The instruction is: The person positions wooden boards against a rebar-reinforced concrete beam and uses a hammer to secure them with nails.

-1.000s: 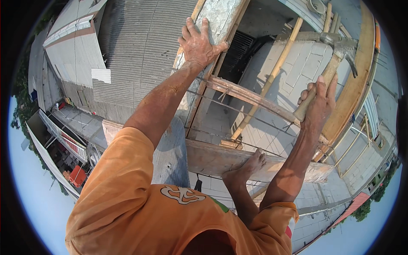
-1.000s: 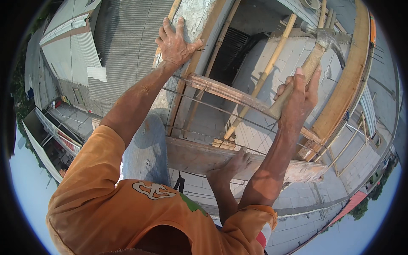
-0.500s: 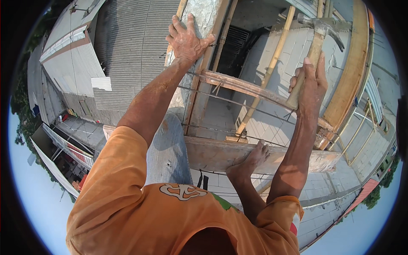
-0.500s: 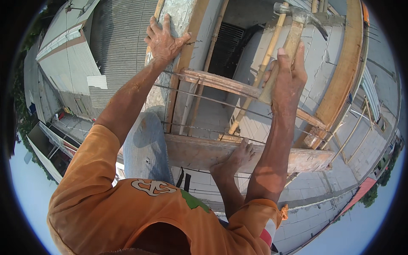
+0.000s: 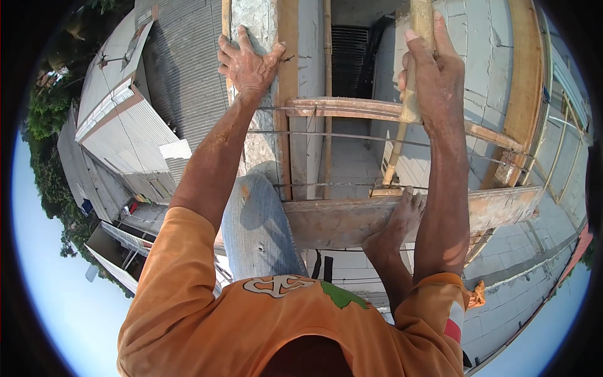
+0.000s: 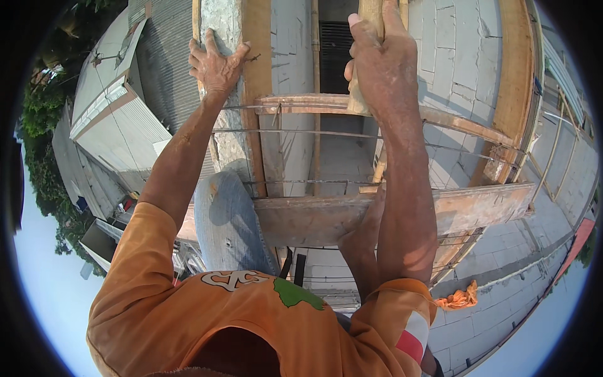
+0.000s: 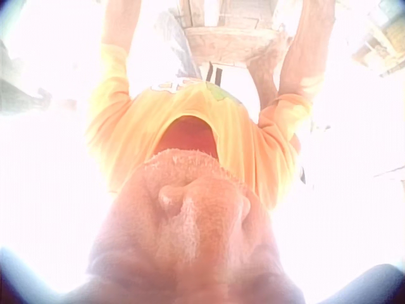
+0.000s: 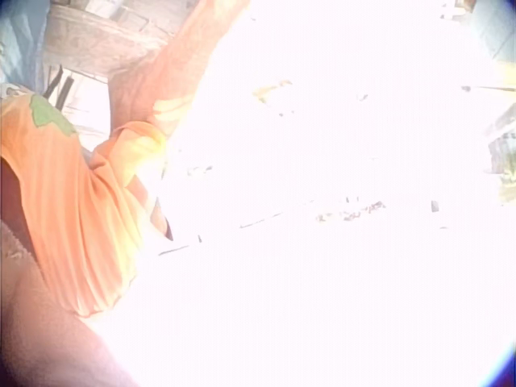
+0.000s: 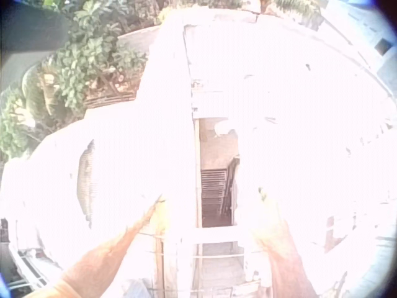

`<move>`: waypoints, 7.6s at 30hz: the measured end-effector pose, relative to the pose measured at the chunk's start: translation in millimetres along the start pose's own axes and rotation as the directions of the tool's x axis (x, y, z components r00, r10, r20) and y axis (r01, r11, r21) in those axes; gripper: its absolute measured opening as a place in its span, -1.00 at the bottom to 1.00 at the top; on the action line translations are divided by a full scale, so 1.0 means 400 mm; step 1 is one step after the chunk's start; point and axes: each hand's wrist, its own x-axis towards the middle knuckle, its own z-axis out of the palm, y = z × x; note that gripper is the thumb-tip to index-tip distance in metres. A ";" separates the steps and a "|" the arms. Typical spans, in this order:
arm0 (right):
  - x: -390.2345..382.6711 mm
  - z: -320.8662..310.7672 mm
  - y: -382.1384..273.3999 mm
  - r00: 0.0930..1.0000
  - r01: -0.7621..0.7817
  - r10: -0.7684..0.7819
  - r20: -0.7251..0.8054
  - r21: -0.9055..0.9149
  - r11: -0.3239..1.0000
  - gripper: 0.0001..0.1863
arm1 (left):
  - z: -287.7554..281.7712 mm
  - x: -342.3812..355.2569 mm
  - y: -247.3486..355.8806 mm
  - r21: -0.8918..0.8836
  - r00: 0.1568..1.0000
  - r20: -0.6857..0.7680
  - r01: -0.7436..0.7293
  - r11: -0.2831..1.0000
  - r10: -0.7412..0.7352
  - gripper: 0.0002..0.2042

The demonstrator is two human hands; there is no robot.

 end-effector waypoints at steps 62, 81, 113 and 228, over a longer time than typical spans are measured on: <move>-0.173 0.149 0.568 0.347 -0.938 0.613 0.710 0.261 0.230 -0.65 | -0.002 -0.005 -0.010 -0.045 0.999 0.006 -0.042 0.998 0.042 0.08; -0.159 0.142 0.508 0.348 -0.937 0.555 0.756 0.302 0.177 -0.66 | -0.012 0.002 0.000 -0.054 1.000 0.018 -0.018 0.998 0.019 0.06; -0.268 -0.005 0.328 0.374 -0.919 0.758 0.535 0.106 0.379 -0.65 | -0.004 0.000 -0.004 0.008 1.000 0.011 -0.004 1.000 0.004 0.07; -0.624 -0.312 0.196 0.736 -0.651 0.672 0.085 -0.187 0.736 -0.30 | 0.048 0.191 0.079 -0.079 0.988 -0.068 -0.143 0.987 0.138 0.07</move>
